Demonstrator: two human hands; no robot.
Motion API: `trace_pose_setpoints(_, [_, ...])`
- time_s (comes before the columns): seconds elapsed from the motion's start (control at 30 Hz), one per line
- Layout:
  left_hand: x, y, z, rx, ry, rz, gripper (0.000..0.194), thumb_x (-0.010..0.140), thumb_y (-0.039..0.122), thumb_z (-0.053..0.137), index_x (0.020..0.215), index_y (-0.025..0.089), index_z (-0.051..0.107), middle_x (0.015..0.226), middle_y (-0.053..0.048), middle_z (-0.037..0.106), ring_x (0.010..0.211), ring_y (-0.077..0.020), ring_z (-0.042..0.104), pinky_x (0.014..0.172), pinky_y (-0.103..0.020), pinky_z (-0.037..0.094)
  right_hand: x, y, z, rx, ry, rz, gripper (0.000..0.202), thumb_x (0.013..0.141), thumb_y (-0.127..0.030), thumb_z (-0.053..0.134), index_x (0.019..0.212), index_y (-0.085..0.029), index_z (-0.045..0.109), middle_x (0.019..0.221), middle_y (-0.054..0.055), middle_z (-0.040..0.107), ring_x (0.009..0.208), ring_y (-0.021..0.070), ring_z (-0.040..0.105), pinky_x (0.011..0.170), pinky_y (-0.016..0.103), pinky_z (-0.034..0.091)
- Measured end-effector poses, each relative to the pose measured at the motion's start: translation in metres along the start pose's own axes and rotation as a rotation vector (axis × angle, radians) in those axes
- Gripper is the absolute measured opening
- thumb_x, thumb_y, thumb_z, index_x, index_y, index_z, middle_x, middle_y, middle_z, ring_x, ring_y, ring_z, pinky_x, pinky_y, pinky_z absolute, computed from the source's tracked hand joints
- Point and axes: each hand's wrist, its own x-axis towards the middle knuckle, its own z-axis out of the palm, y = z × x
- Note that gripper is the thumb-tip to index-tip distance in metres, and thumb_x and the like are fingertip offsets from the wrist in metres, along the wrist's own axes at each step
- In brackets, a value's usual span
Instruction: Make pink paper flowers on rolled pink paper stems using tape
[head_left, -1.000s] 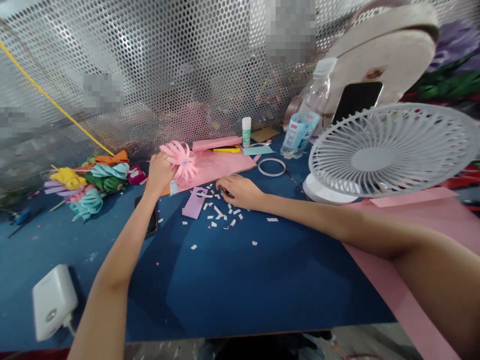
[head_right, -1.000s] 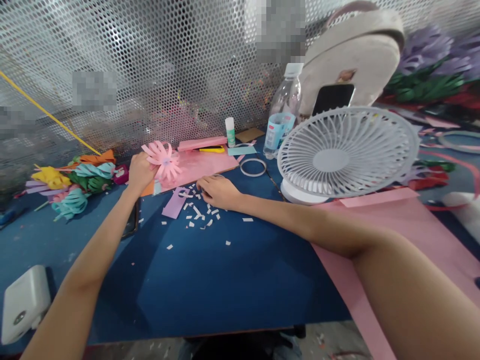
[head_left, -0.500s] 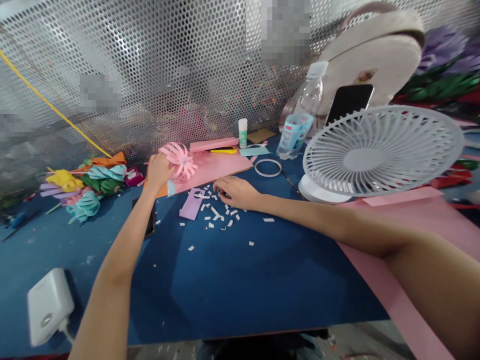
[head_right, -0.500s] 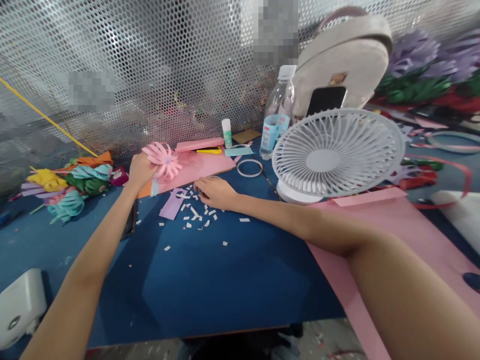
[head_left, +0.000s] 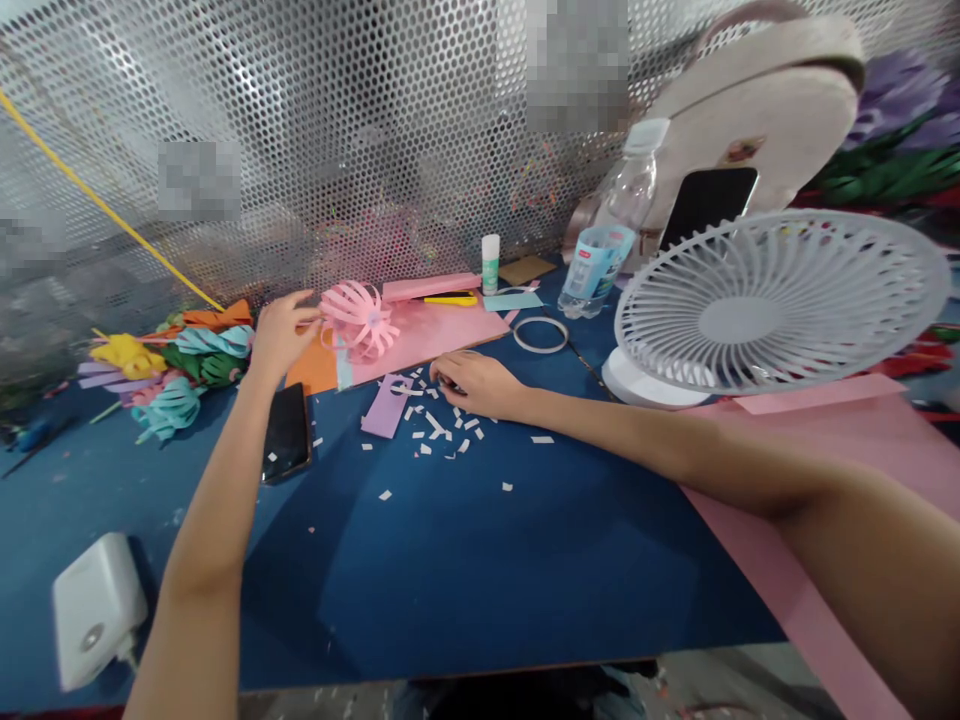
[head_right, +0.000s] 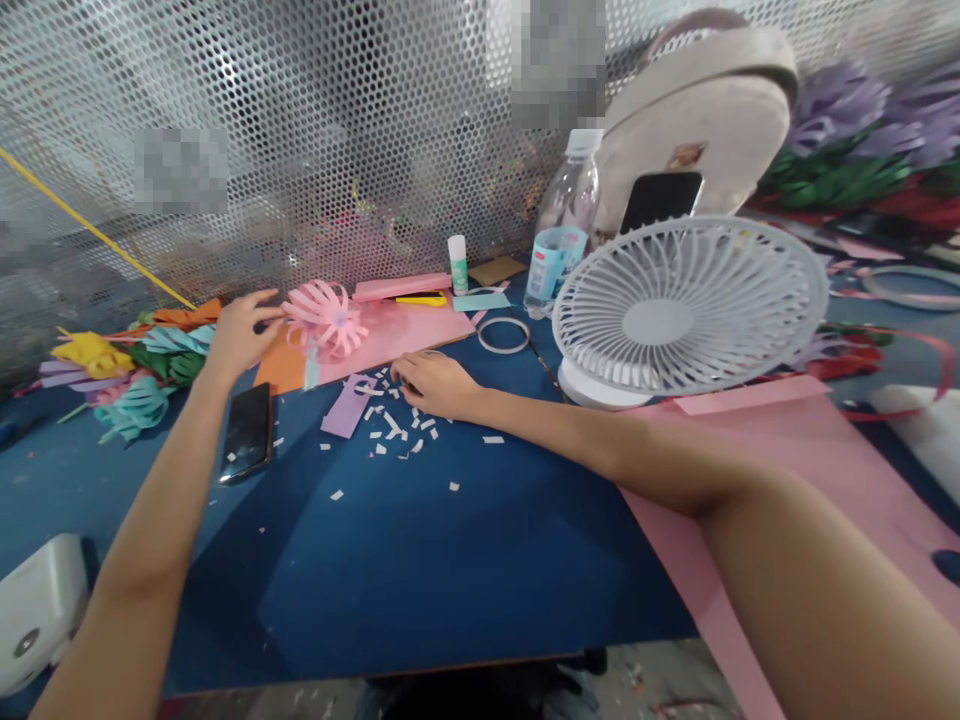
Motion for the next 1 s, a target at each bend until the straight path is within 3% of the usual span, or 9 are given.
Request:
trace_pose_setpoints(0.1, [-0.002,-0.007,-0.015,-0.068,0.030,-0.022,0.022,0.083,0.025,0.053,0.087,0.022,0.074,0.117,-0.009,0.069,0.110,-0.0280,0.062,0.100,-0.046,0.045,0.000,0.000,0.000,0.002,0.002,0.000,0.016,0.086,-0.013,0.049,0.099,-0.016,0.057,0.096,0.007,0.065,0.088,0.0186,0.059,0.080,0.029,0.042])
trace_pose_setpoints(0.2, [-0.006,0.000,-0.024,-0.157,0.116,-0.044,0.021,0.084,0.025,0.052,0.083,0.021,0.073,0.100,-0.008,0.073,0.100,-0.0252,0.066,0.095,-0.041,0.049,0.000,0.001,0.000,0.003,0.005,-0.005,0.016,0.086,-0.014,0.049,0.099,-0.016,0.057,0.095,0.007,0.065,0.087,0.0188,0.060,0.078,0.029,0.042])
trace_pose_setpoints(0.33, [-0.006,0.029,-0.026,-0.227,0.286,-0.111,0.023,0.087,0.023,0.049,0.091,0.018,0.071,0.088,-0.007,0.074,0.084,-0.0210,0.068,0.081,-0.033,0.053,0.000,0.001,0.001,-0.001,0.009,-0.001,0.016,0.084,-0.014,0.050,0.098,-0.016,0.058,0.093,0.007,0.066,0.085,0.0190,0.060,0.077,0.029,0.041])
trace_pose_setpoints(0.47, [0.013,0.071,-0.026,-0.234,0.339,-0.006,0.023,0.089,0.022,0.049,0.095,0.020,0.072,0.091,-0.005,0.074,0.087,-0.0200,0.067,0.085,-0.033,0.051,0.000,0.000,0.000,-0.003,0.008,-0.012,0.016,0.085,-0.014,0.049,0.098,-0.016,0.057,0.094,0.007,0.065,0.086,0.0186,0.059,0.080,0.029,0.042])
trace_pose_setpoints(0.53, [0.028,0.098,-0.021,-0.294,0.288,0.079,0.022,0.088,0.022,0.051,0.092,0.020,0.073,0.093,-0.005,0.074,0.089,-0.0202,0.066,0.084,-0.033,0.051,0.000,0.000,-0.001,0.000,0.012,-0.034,0.016,0.085,-0.013,0.048,0.098,-0.016,0.057,0.095,0.007,0.065,0.087,0.0183,0.059,0.082,0.029,0.042])
trace_pose_setpoints(0.6, [0.042,0.129,-0.010,-0.395,0.140,0.162,0.021,0.087,0.021,0.053,0.091,0.019,0.074,0.095,-0.005,0.074,0.092,-0.0210,0.066,0.086,-0.034,0.051,-0.001,0.001,0.000,0.001,0.025,-0.048,0.016,0.085,-0.013,0.047,0.098,-0.015,0.057,0.094,0.007,0.064,0.087,0.0184,0.059,0.082,0.029,0.042])
trace_pose_setpoints(0.73, [0.062,0.194,0.035,-0.734,-0.234,0.235,0.028,0.082,0.011,0.051,0.098,0.015,0.073,0.103,-0.008,0.075,0.095,-0.0195,0.069,0.086,-0.031,0.054,-0.001,0.004,0.003,-0.015,0.035,-0.052,0.017,0.086,-0.014,0.047,0.099,-0.015,0.058,0.095,0.007,0.066,0.088,0.0190,0.060,0.083,0.030,0.043])
trace_pose_setpoints(0.87, [0.080,0.240,0.087,-0.507,-0.425,0.265,0.033,0.080,0.007,0.052,0.104,0.015,0.073,0.111,-0.011,0.073,0.100,-0.0210,0.068,0.089,-0.031,0.051,-0.001,0.007,0.007,-0.088,0.006,-0.035,0.017,0.086,-0.016,0.049,0.097,-0.012,0.060,0.093,0.011,0.066,0.085,0.0212,0.059,0.079,0.032,0.043])
trace_pose_setpoints(1.0, [0.100,0.261,0.115,-0.338,-0.507,0.258,0.026,0.082,0.009,0.052,0.094,0.014,0.075,0.104,-0.015,0.074,0.095,-0.0243,0.069,0.087,-0.034,0.051,-0.001,0.007,0.007,-0.124,-0.004,-0.017,0.016,0.086,-0.019,0.051,0.090,-0.010,0.063,0.086,0.014,0.066,0.082,0.0228,0.059,0.079,0.035,0.045])
